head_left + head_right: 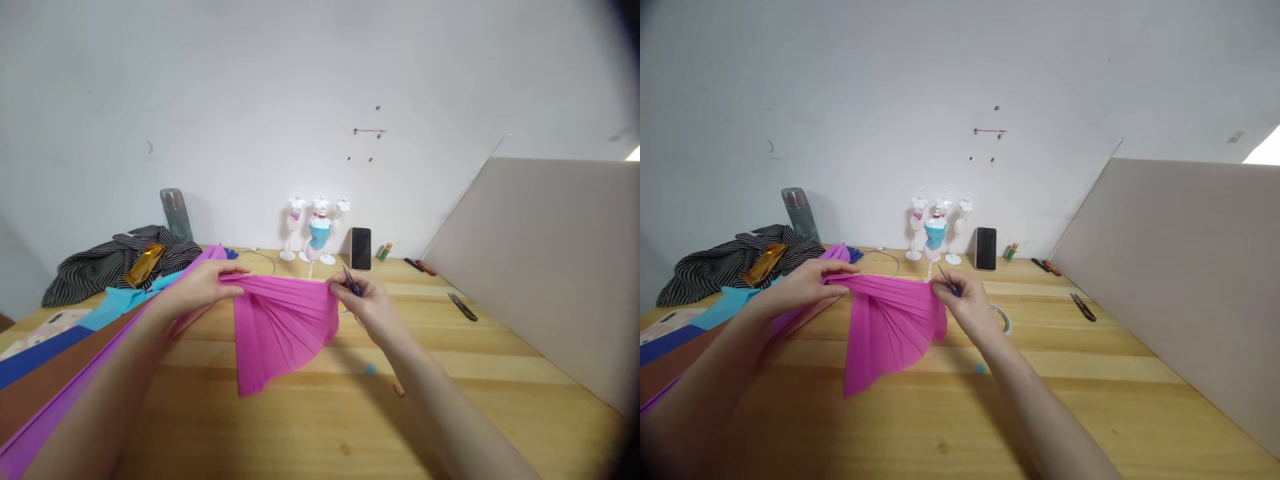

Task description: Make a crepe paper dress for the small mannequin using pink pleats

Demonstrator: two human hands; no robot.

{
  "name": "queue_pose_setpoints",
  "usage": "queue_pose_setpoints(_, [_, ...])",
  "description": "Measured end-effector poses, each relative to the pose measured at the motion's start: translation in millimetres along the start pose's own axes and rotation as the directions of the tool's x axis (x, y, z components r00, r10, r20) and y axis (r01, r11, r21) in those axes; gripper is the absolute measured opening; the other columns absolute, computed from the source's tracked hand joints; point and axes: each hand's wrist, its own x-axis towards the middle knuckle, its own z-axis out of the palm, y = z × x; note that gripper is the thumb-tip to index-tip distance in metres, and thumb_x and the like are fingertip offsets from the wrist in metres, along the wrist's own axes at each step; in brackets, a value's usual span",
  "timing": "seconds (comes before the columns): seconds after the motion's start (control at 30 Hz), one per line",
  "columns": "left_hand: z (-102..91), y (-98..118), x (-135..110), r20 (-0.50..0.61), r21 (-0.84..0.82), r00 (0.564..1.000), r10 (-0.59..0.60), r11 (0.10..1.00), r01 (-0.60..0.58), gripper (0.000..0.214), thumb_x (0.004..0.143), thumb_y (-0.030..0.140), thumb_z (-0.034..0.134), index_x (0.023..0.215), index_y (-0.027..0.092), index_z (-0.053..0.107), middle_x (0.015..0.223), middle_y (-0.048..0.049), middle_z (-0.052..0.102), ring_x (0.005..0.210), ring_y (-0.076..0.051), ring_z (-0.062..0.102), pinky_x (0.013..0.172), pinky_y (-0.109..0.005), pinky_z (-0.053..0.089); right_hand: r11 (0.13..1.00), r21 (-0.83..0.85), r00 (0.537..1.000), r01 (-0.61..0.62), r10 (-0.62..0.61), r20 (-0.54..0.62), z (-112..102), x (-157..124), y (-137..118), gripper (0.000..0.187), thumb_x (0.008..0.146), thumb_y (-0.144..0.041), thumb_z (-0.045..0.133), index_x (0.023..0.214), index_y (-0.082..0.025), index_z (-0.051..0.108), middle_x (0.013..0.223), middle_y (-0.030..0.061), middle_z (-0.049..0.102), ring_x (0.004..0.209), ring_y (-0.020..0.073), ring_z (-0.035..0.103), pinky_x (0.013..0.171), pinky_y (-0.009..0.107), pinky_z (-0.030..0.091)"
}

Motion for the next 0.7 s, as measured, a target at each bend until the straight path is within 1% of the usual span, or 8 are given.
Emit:
queue_pose_setpoints(0.13, [15.4, 17.9, -3.0, 0.004, 0.107, 0.978, 0.207, 0.973, -0.207, 0.048, 0.066, 0.037, 0.077, 0.113, 0.029, 0.068, 0.122, -0.0048, 0.067, 0.120, -0.030, 0.054, 0.104, -0.044, 0.038, 1.000, -0.025, 0.996, -0.010, 0.012, 0.087, 7.6, -5.4, -5.4, 0.016, 0.070, -0.031, 0.064, 0.060, -0.019, 0.060, 0.057, -0.0013, 0.050, 0.054, 0.0112, 0.040, 0.051, 0.025, 0.031])
queue_pose_setpoints(0.2, [26.4, 30.1, -4.0, 0.006, 0.148, 0.945, 0.326, 0.935, -0.323, 0.041, 0.072, 0.034, 0.073, 0.112, 0.026, 0.068, 0.123, -0.0064, 0.065, 0.126, -0.030, 0.048, 0.107, -0.046, 0.034, 0.999, -0.026, 0.993, -0.020, 0.023, 0.112, 11.0, -8.3, -8.1, 0.015, 0.070, -0.031, 0.063, 0.062, -0.019, 0.062, 0.058, -0.0015, 0.050, 0.055, 0.0112, 0.040, 0.052, 0.025, 0.031])
queue_pose_setpoints(0.27, [36.5, 38.8, -5.3, -0.074, 0.190, 0.928, 0.366, 0.918, -0.347, 0.025, 0.077, 0.030, 0.068, 0.101, 0.023, 0.071, 0.111, -0.0083, 0.069, 0.116, -0.029, 0.055, 0.102, -0.044, 0.038, 1.000, -0.015, 0.994, -0.026, 0.028, 0.110, 14.5, -10.8, -9.5, 0.013, 0.070, -0.030, 0.062, 0.064, -0.018, 0.062, 0.058, -0.0015, 0.050, 0.056, 0.0116, 0.042, 0.052, 0.025, 0.032])
queue_pose_setpoints(0.33, [44.4, 41.1, -7.0, -0.199, 0.187, 0.938, 0.284, 0.951, -0.248, 0.013, 0.082, 0.029, 0.061, 0.085, 0.021, 0.072, 0.089, -0.0072, 0.072, 0.092, -0.025, 0.063, 0.089, -0.039, 0.045, 1.000, 0.003, 0.996, -0.027, 0.026, 0.080, 18.8, -13.0, -9.2, 0.012, 0.070, -0.029, 0.062, 0.064, -0.018, 0.062, 0.058, -0.0015, 0.050, 0.056, 0.0117, 0.042, 0.052, 0.025, 0.032])
queue_pose_setpoints(0.4, [50.5, 37.5, -8.4, -0.197, 0.063, 0.973, 0.117, 0.992, -0.107, 0.021, 0.084, 0.031, 0.057, 0.070, 0.021, 0.069, 0.070, -0.0042, 0.068, 0.070, -0.020, 0.062, 0.072, -0.033, 0.049, 0.999, 0.022, 0.998, -0.027, 0.025, 0.057, 24.4, -15.2, -7.5, 0.011, 0.070, -0.028, 0.062, 0.065, -0.018, 0.063, 0.059, -0.0014, 0.050, 0.057, 0.0119, 0.043, 0.052, 0.025, 0.033])
queue_pose_setpoints(0.47, [56.1, 31.2, -8.7, -0.016, -0.123, 0.999, -0.047, 0.991, 0.045, 0.027, 0.082, 0.036, 0.057, 0.062, 0.020, 0.066, 0.059, -0.0026, 0.065, 0.057, -0.017, 0.060, 0.058, -0.029, 0.048, 0.999, 0.044, 0.998, -0.025, 0.022, 0.060, 30.8, -17.5, -4.9, 0.011, 0.071, -0.029, 0.062, 0.066, -0.019, 0.064, 0.059, -0.0011, 0.051, 0.057, 0.0123, 0.044, 0.052, 0.025, 0.034])
queue_pose_setpoints(0.53, [62.2, 26.7, -7.6, 0.170, -0.252, 0.973, -0.158, 0.947, 0.198, 0.030, 0.079, 0.041, 0.059, 0.059, 0.019, 0.064, 0.058, -0.0031, 0.065, 0.054, -0.017, 0.060, 0.053, -0.027, 0.048, 0.998, 0.063, 0.996, -0.014, 0.008, 0.084, 37.5, -20.1, -1.7, 0.012, 0.072, -0.029, 0.063, 0.067, -0.019, 0.064, 0.060, -0.0010, 0.052, 0.058, 0.0127, 0.045, 0.054, 0.025, 0.036])
queue_pose_setpoints(0.7, [77.4, 29.2, -3.2, 0.259, -0.407, 0.902, -0.345, 0.808, 0.426, 0.039, 0.075, 0.053, 0.060, 0.056, 0.019, 0.055, 0.050, -0.0028, 0.062, 0.045, -0.017, 0.059, 0.045, -0.026, 0.047, 0.993, 0.068, 0.974, 0.095, -0.107, 0.201, 54.2, -31.7, 7.5, 0.011, 0.075, -0.026, 0.062, 0.067, -0.019, 0.066, 0.065, 0.0007, 0.059, 0.063, 0.0145, 0.053, 0.062, 0.027, 0.043])
